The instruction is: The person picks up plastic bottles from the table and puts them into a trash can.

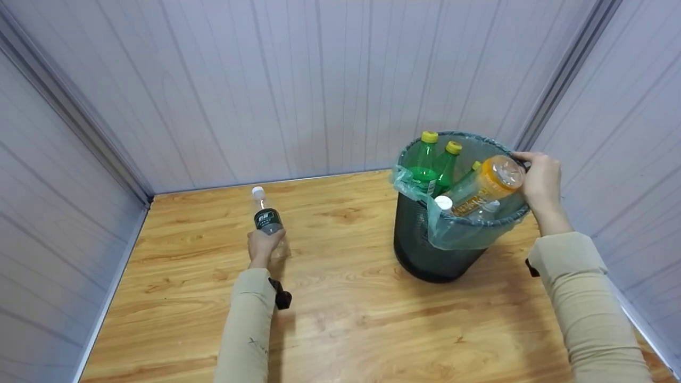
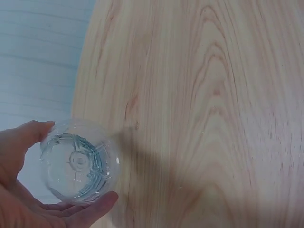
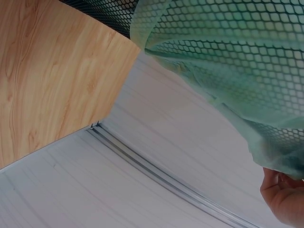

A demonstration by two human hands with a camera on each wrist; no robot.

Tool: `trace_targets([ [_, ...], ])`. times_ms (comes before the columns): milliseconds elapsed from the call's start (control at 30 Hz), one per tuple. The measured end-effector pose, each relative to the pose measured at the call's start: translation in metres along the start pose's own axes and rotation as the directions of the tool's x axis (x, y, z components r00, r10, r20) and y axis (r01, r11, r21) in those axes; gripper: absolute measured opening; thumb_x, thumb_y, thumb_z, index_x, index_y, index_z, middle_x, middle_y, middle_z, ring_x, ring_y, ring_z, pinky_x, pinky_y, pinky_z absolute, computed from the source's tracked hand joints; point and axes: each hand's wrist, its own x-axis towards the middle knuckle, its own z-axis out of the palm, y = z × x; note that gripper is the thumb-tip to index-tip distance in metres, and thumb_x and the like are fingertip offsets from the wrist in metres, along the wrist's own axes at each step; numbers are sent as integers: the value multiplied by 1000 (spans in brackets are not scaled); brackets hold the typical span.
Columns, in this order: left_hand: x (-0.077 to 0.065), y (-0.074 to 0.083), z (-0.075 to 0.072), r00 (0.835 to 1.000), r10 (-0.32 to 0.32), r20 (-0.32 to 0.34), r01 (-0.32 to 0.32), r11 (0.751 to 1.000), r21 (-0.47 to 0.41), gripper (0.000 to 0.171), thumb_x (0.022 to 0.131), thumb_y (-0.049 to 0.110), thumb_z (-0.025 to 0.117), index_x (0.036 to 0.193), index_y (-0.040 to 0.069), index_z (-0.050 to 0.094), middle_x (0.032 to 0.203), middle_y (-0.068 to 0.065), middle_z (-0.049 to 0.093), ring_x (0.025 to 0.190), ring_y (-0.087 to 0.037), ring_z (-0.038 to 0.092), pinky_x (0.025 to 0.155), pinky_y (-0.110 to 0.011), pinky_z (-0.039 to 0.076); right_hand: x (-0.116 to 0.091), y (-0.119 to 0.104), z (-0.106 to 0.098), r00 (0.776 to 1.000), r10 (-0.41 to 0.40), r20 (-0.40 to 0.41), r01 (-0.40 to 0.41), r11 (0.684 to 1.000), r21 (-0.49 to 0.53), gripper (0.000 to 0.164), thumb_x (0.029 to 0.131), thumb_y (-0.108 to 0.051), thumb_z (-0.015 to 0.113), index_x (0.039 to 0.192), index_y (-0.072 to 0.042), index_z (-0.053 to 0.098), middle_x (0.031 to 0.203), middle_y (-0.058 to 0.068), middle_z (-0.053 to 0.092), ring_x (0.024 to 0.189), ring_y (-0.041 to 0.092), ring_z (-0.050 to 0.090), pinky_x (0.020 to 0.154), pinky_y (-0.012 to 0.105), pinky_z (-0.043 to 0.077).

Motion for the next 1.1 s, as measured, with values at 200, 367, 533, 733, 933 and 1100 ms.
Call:
trace_targets([
  [200,3,1,-6,998,25,-57,-26,1000,-10,62,76,33,64,112,-13,43,100,-22,50,86,-30,48,76,-40,41,2,0,0,1000,-1,-3,1,1000,4,34,82,11,42,111,6,58,110,29,53,101,43,48,85,53,38],
  [367,1,7,-13,994,45,-98,-49,998,-39,61,75,34,66,111,-9,44,98,-20,53,86,-29,50,74,-39,42,3,-1,0,1000,9,3,-9,1000,-1,34,82,11,42,111,6,58,112,28,53,103,43,47,87,52,37],
  [533,-3,20,-20,988,105,-117,-114,991,-66,68,74,33,67,122,-8,41,111,-22,51,99,-32,49,83,-41,41,3,0,-1,1000,-9,-4,9,1000,-9,33,83,10,42,111,6,58,111,29,53,100,43,47,85,53,38],
  [733,-12,42,-26,978,171,-119,-186,974,-133,70,72,29,70,125,-6,41,114,-23,51,103,-31,49,85,-41,41,3,1,-2,1000,1,8,-1,1000,-12,34,83,10,42,113,6,57,112,28,52,100,43,47,84,52,38],
  [933,-26,67,-32,959,265,-100,-279,943,-182,70,70,26,70,126,-5,41,112,-20,51,93,-28,51,78,-38,44,4,1,-2,1000,-3,0,3,1000,-25,34,82,11,43,111,6,58,111,29,53,100,43,48,84,52,39],
  [1100,-42,89,-39,939,337,-67,-344,921,-183,69,69,24,72,126,0,43,113,-16,51,88,-25,50,73,-33,44,4,1,-2,1000,3,-3,-3,1000,-15,34,81,12,42,111,6,58,110,28,53,101,43,47,85,52,38],
])
